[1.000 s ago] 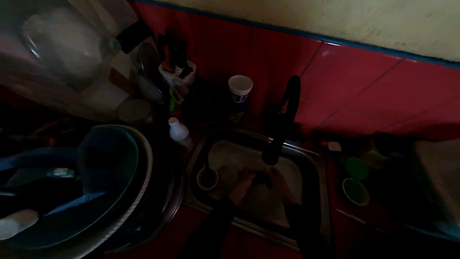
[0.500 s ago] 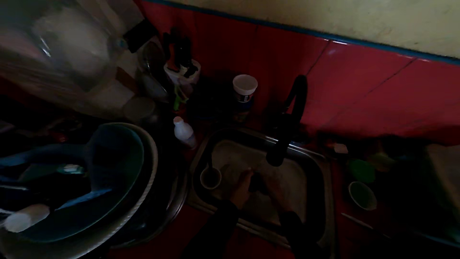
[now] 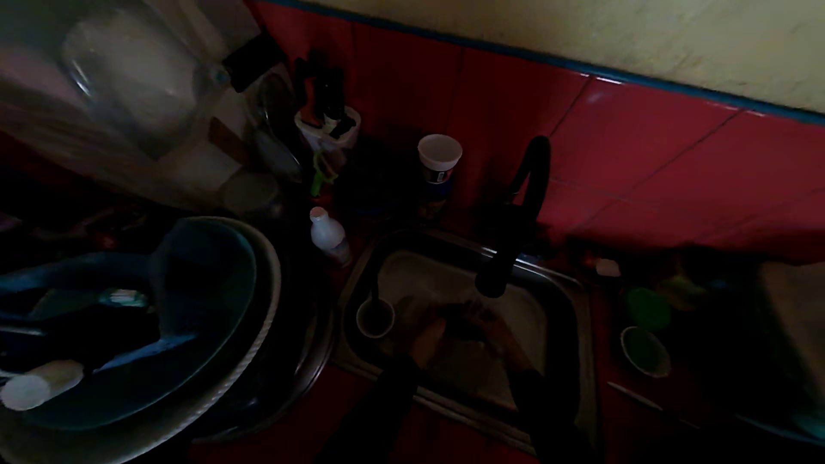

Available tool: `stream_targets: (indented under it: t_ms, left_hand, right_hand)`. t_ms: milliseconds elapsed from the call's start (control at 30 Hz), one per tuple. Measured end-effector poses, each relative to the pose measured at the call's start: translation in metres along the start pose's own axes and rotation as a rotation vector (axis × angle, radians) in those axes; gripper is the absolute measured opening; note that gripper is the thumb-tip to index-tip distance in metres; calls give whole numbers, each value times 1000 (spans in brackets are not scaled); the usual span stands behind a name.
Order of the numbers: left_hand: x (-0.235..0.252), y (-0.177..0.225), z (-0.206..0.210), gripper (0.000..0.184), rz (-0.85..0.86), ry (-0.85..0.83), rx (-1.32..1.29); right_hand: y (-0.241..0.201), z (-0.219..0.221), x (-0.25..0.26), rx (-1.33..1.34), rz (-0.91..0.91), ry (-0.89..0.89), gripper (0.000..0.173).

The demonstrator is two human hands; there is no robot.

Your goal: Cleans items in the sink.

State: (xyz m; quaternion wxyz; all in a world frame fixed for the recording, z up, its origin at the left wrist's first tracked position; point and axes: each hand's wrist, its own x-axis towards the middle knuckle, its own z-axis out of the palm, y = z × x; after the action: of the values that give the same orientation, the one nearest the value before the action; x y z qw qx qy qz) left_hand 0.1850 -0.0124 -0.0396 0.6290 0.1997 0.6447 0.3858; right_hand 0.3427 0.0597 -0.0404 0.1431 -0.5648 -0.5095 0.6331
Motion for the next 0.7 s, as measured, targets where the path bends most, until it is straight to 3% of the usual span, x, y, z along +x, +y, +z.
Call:
stream_targets:
  t_ms: [67,133,200,300,367,433,467,533,600,700]
  left_hand:
    - [7,-14,1,62,73,-53,321]
    - [-2,-14,4,80,59,-102,433]
    - [-11,-12,8,72,76,-104,299]
    - [-1,-14,15,50,135,-105,18]
    - [-2,-8,17,48,172,-69,59]
    - [-5,-1,19,49,227,-64,171]
    - [-5,1,19,49,248,-73,199]
    - [-7,-1,13,50,255,-131,182]
    - [-15,2,1,54,169,-240,38]
    - [-23,5,-12,49,5,-268,-212]
  right_hand:
    - [-5,6,-5,-79,-97,-155,41]
    - [-19,12,-12,-216,-132,-277,40]
    - [-24,12,-14,-110,-114,-280,34]
    - [-2,5,3,233,-35,-22,27]
    - [13,6,4,181,-11,85,33]
    - [-1,20,-25,117,53,122,34]
    - [-4,25,-35,125,31,119,34]
    - [-23,34,-49,416,120,113,40]
    - [-35,37,-44,619,187,93,45]
    - [-35,30,-28,461,130,-108,34]
